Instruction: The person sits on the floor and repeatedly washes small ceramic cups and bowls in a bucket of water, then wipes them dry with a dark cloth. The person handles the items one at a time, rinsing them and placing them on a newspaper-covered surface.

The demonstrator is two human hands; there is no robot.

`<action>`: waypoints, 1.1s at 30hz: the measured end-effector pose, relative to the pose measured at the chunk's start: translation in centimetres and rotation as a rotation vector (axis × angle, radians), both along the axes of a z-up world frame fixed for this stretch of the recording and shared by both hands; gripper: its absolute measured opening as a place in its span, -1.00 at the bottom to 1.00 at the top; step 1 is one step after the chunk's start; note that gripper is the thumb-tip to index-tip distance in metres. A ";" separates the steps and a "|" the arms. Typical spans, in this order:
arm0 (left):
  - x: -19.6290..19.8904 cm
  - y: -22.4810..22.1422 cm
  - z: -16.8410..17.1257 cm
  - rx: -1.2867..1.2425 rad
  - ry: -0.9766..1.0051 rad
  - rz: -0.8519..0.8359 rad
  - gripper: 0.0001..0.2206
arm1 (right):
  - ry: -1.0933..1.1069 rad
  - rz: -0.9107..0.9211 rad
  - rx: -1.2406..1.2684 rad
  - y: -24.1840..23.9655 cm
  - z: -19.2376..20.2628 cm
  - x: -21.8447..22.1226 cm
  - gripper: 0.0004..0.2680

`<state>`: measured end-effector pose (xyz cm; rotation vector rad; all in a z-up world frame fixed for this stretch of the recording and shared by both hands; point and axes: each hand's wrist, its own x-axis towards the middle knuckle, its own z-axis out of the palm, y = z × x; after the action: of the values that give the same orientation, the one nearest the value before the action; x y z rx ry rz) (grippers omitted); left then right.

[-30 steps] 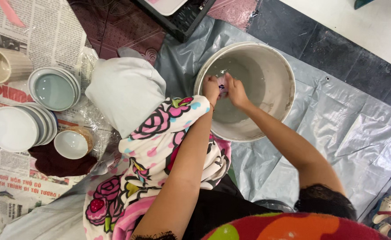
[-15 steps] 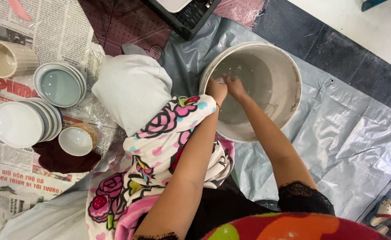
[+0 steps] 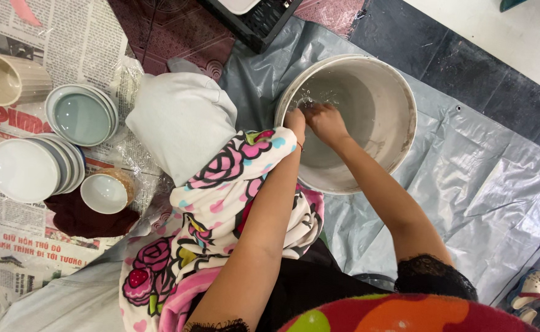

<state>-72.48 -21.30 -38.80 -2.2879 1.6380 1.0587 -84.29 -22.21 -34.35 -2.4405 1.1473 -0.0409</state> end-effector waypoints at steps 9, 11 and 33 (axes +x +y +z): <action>-0.9 0.5 -0.8 0.235 1.006 1.435 -0.59 | -0.483 -0.183 0.125 0.1 9.3 -1.0 -0.89; -0.9 0.1 -0.4 0.333 1.245 1.317 -0.62 | -0.424 -0.111 -0.015 0.0 10.5 -0.9 -0.88; -2.3 0.0 1.3 -0.232 1.013 0.816 -0.83 | -0.468 -1.183 0.384 5.1 1.7 2.5 -0.62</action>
<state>-74.77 -21.26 -37.53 -2.8522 0.9301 2.6496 -81.81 -17.06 -32.65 -1.0675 1.9262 -0.6296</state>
